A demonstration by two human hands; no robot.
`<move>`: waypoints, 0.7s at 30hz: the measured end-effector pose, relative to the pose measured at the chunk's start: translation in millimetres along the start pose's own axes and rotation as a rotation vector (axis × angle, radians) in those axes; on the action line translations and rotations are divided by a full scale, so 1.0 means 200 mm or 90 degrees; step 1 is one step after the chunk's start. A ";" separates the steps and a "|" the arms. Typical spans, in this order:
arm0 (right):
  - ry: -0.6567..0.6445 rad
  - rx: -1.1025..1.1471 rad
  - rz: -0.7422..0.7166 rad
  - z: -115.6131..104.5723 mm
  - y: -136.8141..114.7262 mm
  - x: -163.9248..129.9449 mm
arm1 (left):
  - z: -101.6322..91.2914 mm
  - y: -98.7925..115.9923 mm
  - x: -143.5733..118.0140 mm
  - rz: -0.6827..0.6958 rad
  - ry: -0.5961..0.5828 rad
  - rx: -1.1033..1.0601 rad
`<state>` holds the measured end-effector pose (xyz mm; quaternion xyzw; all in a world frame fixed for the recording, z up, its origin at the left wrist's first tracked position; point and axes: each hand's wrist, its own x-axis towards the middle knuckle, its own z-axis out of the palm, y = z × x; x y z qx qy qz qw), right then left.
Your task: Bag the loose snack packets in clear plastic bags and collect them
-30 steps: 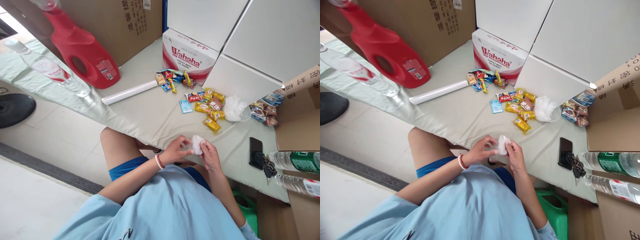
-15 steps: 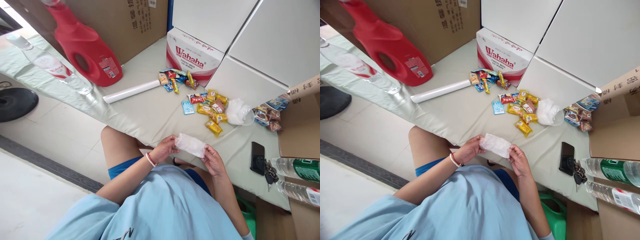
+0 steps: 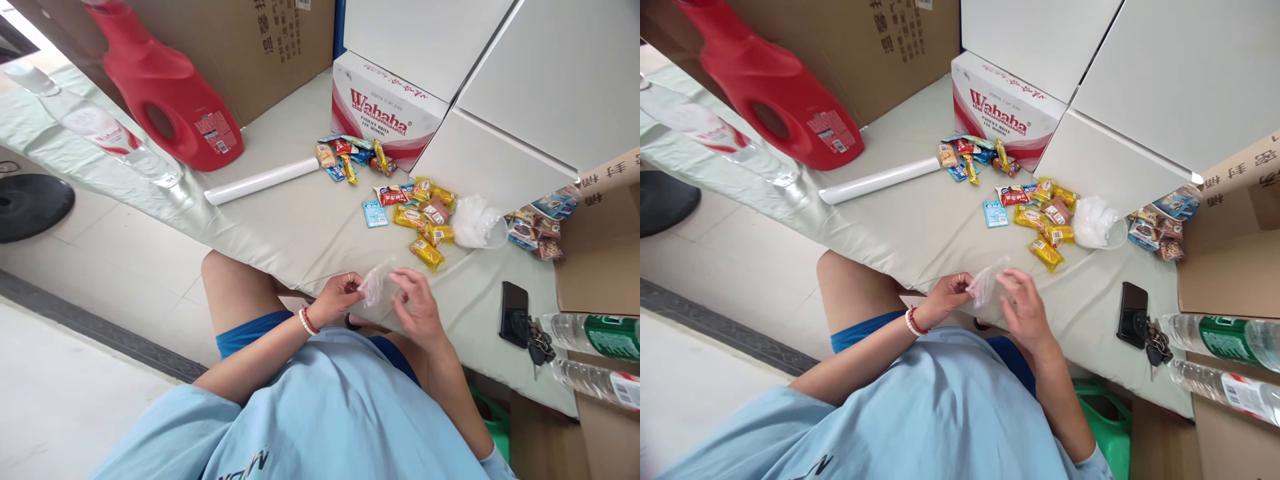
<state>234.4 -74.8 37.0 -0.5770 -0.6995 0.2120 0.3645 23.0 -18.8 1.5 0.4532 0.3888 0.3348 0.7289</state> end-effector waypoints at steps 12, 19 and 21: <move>0.006 -0.019 -0.080 0.11 0.04 -0.16 | -0.06 -0.03 -0.02 0.057 0.234 0.028; 0.118 -0.045 0.019 0.11 0.07 -0.21 | -0.05 -0.01 0.01 0.199 0.201 0.281; 0.147 -0.044 0.033 0.10 0.07 -0.21 | -0.06 0.01 0.04 0.107 0.263 0.095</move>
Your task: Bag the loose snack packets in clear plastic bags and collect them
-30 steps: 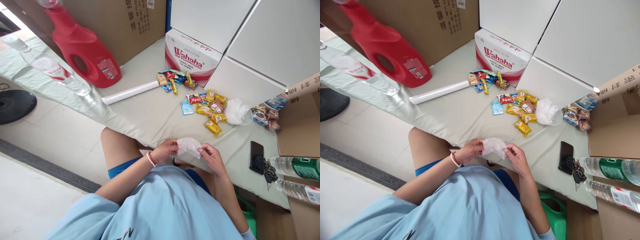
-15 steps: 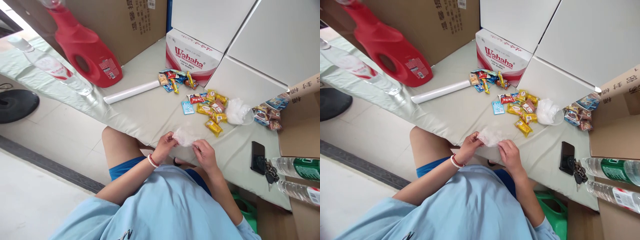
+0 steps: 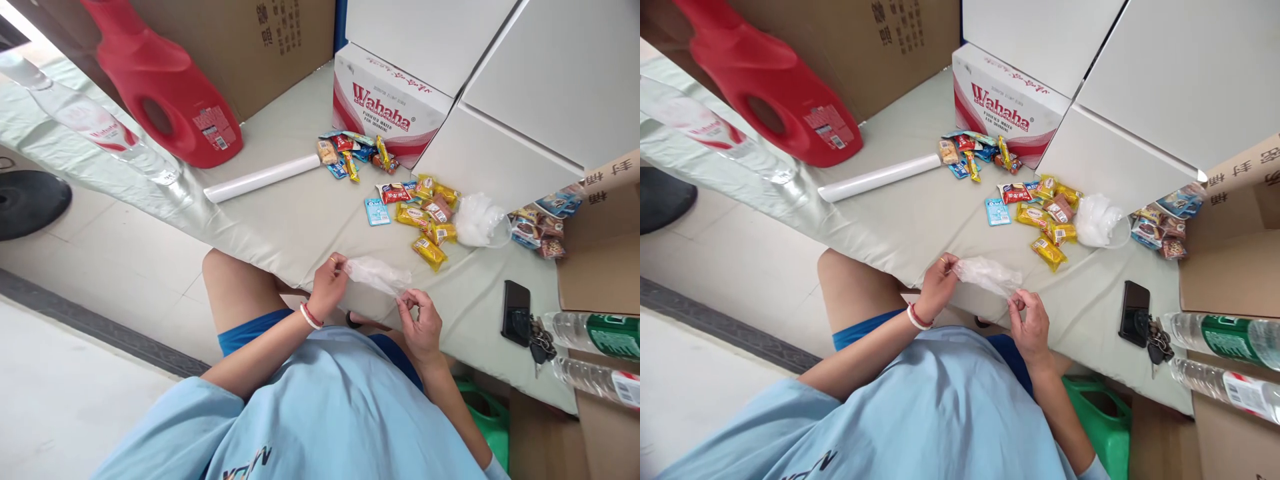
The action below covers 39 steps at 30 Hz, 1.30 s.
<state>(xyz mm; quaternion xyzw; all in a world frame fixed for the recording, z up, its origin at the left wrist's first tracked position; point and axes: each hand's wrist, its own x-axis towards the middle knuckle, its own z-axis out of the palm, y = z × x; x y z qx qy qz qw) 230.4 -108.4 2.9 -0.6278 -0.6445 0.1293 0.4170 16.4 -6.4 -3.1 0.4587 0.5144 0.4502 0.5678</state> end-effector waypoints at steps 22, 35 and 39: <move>-0.089 0.049 -0.074 0.02 -0.11 0.25 | 0.08 0.02 -0.01 -0.076 -0.016 -0.098; 0.060 0.526 0.466 0.02 0.01 0.33 | -0.10 0.05 0.01 -0.036 -0.047 -0.099; 0.101 0.512 0.474 0.03 -0.03 0.31 | -0.02 0.16 -0.09 0.157 -0.153 0.200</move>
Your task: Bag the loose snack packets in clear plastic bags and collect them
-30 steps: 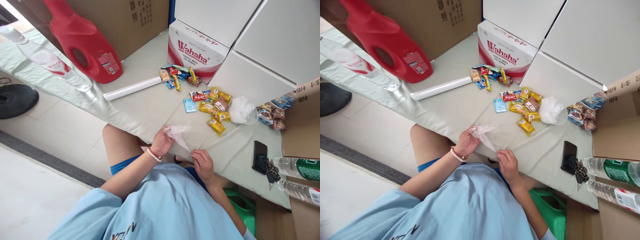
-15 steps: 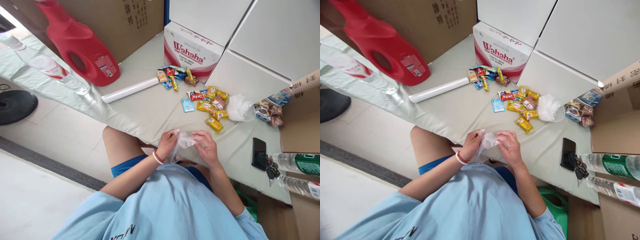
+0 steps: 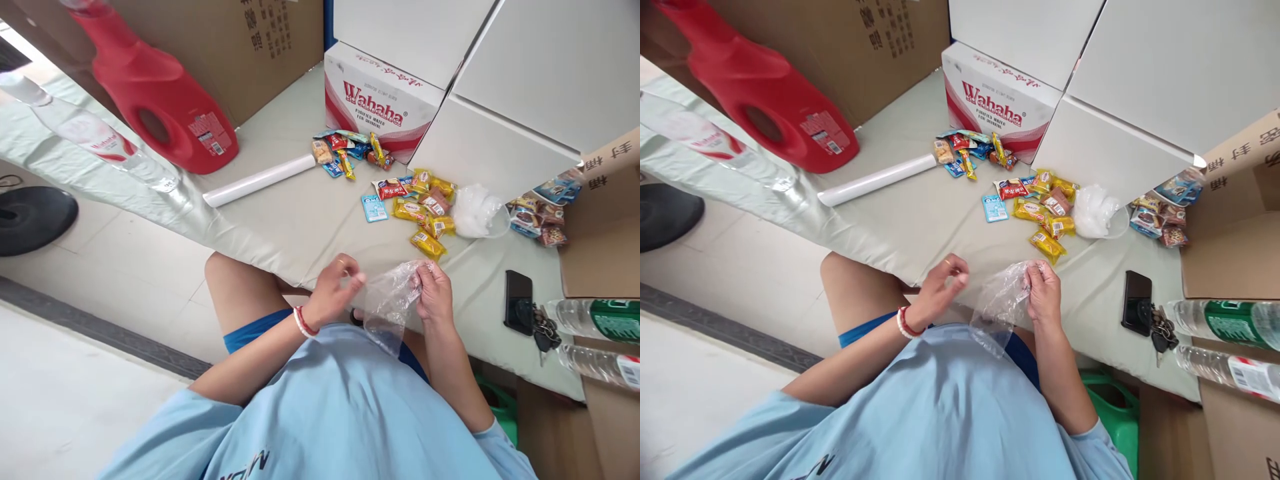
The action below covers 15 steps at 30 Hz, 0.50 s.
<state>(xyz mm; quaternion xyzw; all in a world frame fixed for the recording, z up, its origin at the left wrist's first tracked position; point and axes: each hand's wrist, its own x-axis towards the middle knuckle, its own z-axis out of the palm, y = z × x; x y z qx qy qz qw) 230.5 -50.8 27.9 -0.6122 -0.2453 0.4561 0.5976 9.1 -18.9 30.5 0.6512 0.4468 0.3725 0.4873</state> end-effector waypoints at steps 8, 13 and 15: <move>-0.007 -0.083 -0.059 -0.02 -0.01 0.00 | 0.19 0.09 0.05 0.036 -0.144 0.359; -0.047 -0.075 0.037 -0.15 -0.04 0.03 | 0.08 -0.02 0.13 -0.048 -0.044 0.125; -0.081 -0.052 0.075 -0.19 -0.04 0.04 | 0.04 -0.06 0.13 -0.087 -0.045 0.036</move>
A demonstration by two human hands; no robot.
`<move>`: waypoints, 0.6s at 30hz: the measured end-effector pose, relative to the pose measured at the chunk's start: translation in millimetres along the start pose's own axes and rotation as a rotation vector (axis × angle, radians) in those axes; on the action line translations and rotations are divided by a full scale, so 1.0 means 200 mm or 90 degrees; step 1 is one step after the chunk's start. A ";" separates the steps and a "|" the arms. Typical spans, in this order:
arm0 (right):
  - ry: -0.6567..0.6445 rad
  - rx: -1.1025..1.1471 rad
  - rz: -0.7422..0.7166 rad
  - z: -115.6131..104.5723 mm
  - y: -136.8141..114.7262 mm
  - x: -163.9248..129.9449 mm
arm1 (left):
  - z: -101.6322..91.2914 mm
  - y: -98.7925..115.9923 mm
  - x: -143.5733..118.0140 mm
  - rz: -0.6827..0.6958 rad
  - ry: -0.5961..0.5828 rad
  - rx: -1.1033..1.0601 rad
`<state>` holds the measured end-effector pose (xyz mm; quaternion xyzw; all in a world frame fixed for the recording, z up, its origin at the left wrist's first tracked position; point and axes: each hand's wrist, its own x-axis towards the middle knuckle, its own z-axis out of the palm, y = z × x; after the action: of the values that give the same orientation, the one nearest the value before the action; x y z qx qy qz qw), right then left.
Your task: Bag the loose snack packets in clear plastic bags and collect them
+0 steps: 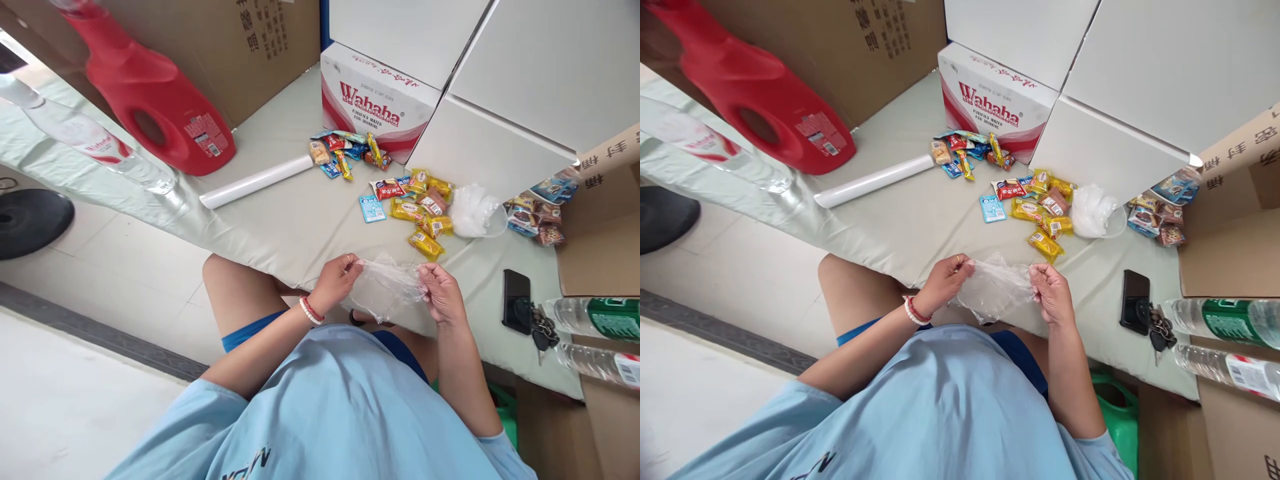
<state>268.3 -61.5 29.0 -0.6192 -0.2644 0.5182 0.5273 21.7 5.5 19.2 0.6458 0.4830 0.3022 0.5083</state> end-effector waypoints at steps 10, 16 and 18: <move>0.143 0.073 -0.075 -0.05 0.03 0.06 | -0.14 -0.16 -0.02 -0.154 0.153 -0.254; 0.189 -0.066 -0.155 -0.02 0.12 0.11 | -0.24 -0.24 -0.07 0.001 0.033 0.045; 0.177 -0.097 -0.182 -0.01 0.12 0.12 | -0.28 -0.20 -0.07 0.099 -0.009 0.181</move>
<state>272.8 -49.8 -2.8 -0.6790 -0.3126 0.3261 0.5787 -44.7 14.0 -1.5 0.7490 0.4654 0.2646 0.3903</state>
